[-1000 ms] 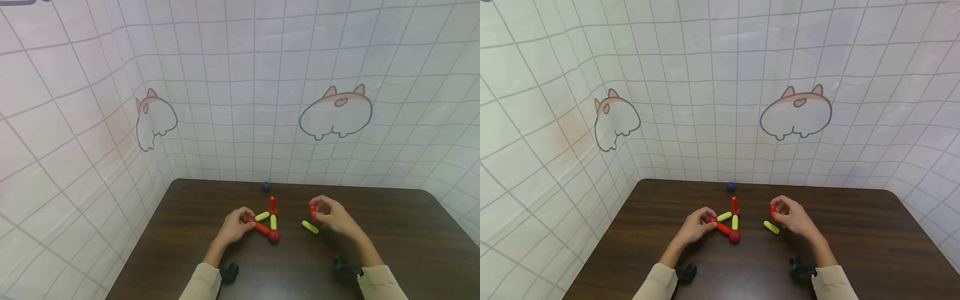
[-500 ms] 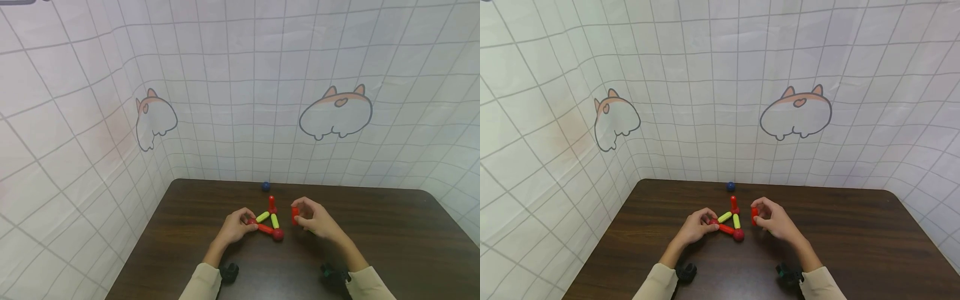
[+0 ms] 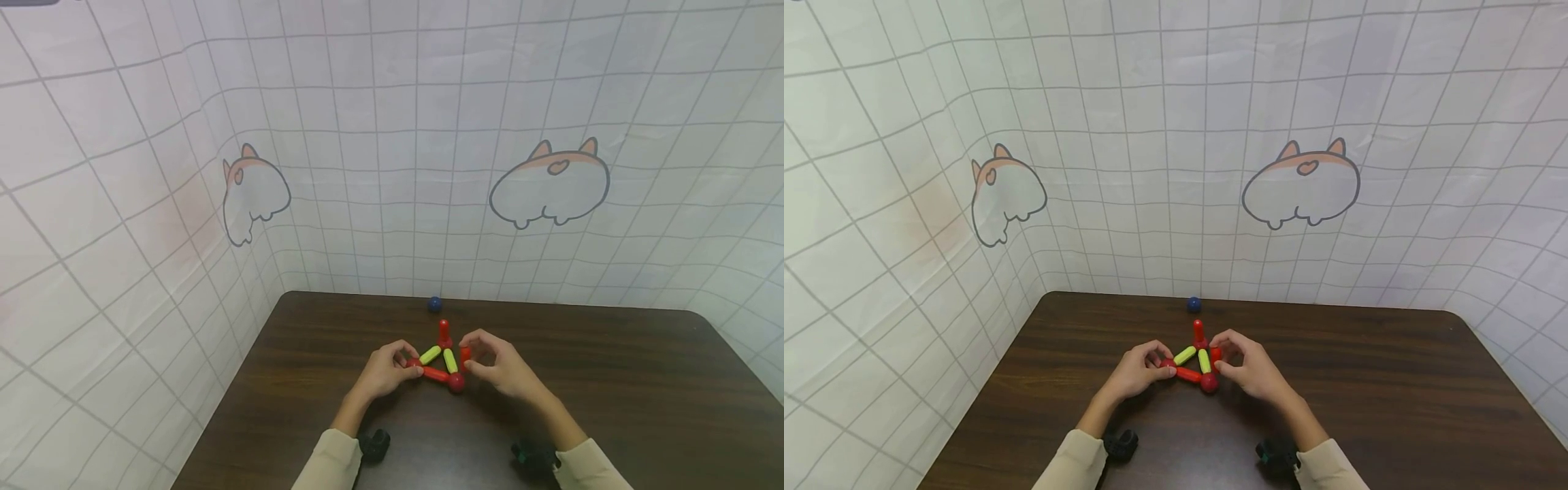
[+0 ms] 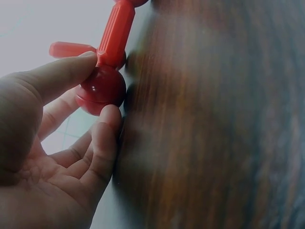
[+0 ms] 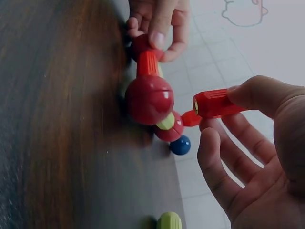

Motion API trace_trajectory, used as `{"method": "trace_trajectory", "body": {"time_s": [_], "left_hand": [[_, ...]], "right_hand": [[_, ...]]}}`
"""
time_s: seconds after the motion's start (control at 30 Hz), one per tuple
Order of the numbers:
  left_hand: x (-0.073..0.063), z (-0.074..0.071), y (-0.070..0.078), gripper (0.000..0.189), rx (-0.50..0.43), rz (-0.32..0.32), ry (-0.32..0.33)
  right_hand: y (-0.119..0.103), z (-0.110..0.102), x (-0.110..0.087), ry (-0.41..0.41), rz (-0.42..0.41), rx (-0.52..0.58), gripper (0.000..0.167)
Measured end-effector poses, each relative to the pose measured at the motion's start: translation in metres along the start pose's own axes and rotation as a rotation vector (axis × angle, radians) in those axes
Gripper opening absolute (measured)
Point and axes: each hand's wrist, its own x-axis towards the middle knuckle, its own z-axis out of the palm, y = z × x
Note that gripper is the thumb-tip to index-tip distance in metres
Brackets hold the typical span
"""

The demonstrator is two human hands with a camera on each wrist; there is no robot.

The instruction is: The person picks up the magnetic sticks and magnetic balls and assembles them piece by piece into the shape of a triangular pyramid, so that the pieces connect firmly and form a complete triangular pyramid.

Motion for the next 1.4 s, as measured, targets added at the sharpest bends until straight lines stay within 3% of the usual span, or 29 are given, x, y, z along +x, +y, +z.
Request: {"method": "trace_trajectory", "body": {"time_s": [0.37, 0.87, 1.2, 1.4], "left_hand": [[-0.001, 0.001, 0.001, 0.025, 0.004, 0.004, 0.001], [0.0, 0.001, 0.001, 0.025, -0.001, -0.009, -0.012], [0.0, 0.001, 0.001, 0.026, 0.001, -0.006, -0.023], [-0.001, 0.0, 0.002, 0.027, -0.001, 0.008, -0.029]], "right_hand": [[-0.001, 0.011, 0.0, -0.02, -0.011, -0.037, 0.027], [0.003, 0.011, -0.001, -0.104, 0.08, -0.093, 0.027], [0.004, 0.013, -0.001, -0.118, 0.047, -0.175, 0.029], [0.005, 0.013, -0.001, -0.137, 0.069, -0.167, 0.027]]}}
